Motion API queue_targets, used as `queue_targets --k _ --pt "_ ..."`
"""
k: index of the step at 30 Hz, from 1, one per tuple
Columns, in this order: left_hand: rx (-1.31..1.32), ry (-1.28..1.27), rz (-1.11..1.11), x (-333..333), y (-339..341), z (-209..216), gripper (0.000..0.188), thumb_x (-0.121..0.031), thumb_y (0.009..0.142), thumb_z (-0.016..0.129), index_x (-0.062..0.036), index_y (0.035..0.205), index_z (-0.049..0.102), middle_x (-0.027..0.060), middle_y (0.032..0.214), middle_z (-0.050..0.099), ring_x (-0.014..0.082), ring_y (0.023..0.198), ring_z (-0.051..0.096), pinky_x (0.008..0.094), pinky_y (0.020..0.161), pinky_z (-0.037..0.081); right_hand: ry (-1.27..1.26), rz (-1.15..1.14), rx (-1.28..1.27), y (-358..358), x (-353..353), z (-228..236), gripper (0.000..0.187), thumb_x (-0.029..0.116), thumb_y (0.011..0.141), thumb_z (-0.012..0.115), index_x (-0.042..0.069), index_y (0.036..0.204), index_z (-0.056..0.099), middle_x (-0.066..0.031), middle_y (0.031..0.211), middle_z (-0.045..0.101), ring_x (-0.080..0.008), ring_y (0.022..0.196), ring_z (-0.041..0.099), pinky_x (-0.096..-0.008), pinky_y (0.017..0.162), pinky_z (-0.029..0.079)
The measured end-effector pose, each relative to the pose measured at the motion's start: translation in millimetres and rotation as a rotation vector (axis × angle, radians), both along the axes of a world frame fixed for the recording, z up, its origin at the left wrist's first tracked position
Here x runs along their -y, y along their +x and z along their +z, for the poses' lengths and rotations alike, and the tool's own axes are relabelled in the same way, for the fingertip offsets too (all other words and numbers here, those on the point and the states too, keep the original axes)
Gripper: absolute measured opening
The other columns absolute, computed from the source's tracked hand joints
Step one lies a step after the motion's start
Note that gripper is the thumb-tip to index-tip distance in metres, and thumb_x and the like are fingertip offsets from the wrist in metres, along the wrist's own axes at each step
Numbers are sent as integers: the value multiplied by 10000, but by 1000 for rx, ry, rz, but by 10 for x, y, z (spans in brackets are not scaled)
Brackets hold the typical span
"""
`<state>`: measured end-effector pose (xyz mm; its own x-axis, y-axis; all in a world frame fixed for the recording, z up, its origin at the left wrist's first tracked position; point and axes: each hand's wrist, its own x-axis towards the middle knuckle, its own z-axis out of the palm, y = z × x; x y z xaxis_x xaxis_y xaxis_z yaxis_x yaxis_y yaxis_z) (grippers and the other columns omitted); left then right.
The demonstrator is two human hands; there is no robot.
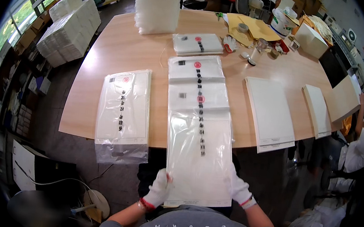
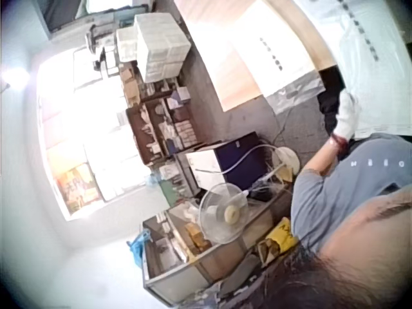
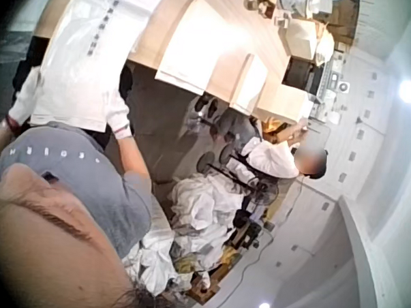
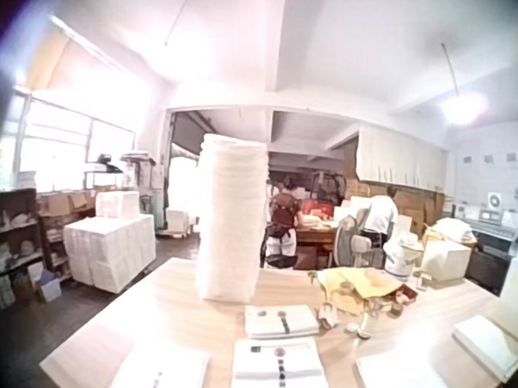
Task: The person repeatedly picks up white paper documents and inserts them into clear plastic sleeves, then places the packaged items on the table. The person wears white gloves and works at a wooden table in a busy room with other people in the background.
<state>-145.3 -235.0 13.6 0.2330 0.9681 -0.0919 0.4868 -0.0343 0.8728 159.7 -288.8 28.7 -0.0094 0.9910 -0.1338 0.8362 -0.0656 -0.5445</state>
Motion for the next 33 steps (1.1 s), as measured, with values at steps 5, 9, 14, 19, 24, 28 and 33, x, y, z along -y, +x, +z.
queue_targets --k 5,9,14,19,24,28,33 --pt "-73 -128 -430 539 -422 471 251 -39 808 565 -15 1056 538 135 1060 507 176 787 527 296 697 438 -158 136 -285 -241 1119 -271 390 196 880 459 90 1253 428 -202 934 608 -307 639 596 -393 541 477" --pt "144 -73 -357 606 -398 474 208 6 770 592 -4 977 599 114 963 568 165 819 586 294 656 457 -365 493 -64 -256 930 4 239 151 879 445 74 1071 565 -203 898 612 -319 809 615 -356 687 502" --pt "78 243 -128 429 -279 1031 124 82 666 510 -11 749 505 126 773 568 258 662 586 310 578 466 104 -45 -512 -240 908 603 354 116 870 532 -15 1199 508 -147 1030 629 -175 925 620 -289 796 482" --pt "345 359 -309 289 -26 1152 143 77 635 500 -7 751 499 118 836 542 233 704 554 287 603 449 -71 -592 -1511 -57 896 454 410 232 904 510 -14 1225 442 -159 993 612 -255 858 620 -425 780 505" --pt "171 583 -324 212 -103 1435 189 99 622 522 -26 755 574 95 740 569 217 605 553 274 564 447 -261 -342 -1547 -691 348 282 398 197 905 486 -39 1225 468 -127 1123 570 -175 1002 557 -312 880 447" --pt "591 819 180 135 -558 1214 274 -278 838 485 -20 756 523 80 768 539 164 662 495 256 632 424 -117 -174 -1440 -1177 -585 495 393 171 889 478 -45 1217 462 -144 1153 552 -185 1002 558 -306 876 451" --pt "367 660 780 -973 -1447 453 145 -141 843 440 -39 763 504 52 788 508 129 727 454 258 643 390 -753 -48 -1739 -2066 -1708 -44 293 165 873 481 1 1115 511 -50 822 560 -159 683 559 -307 622 512"
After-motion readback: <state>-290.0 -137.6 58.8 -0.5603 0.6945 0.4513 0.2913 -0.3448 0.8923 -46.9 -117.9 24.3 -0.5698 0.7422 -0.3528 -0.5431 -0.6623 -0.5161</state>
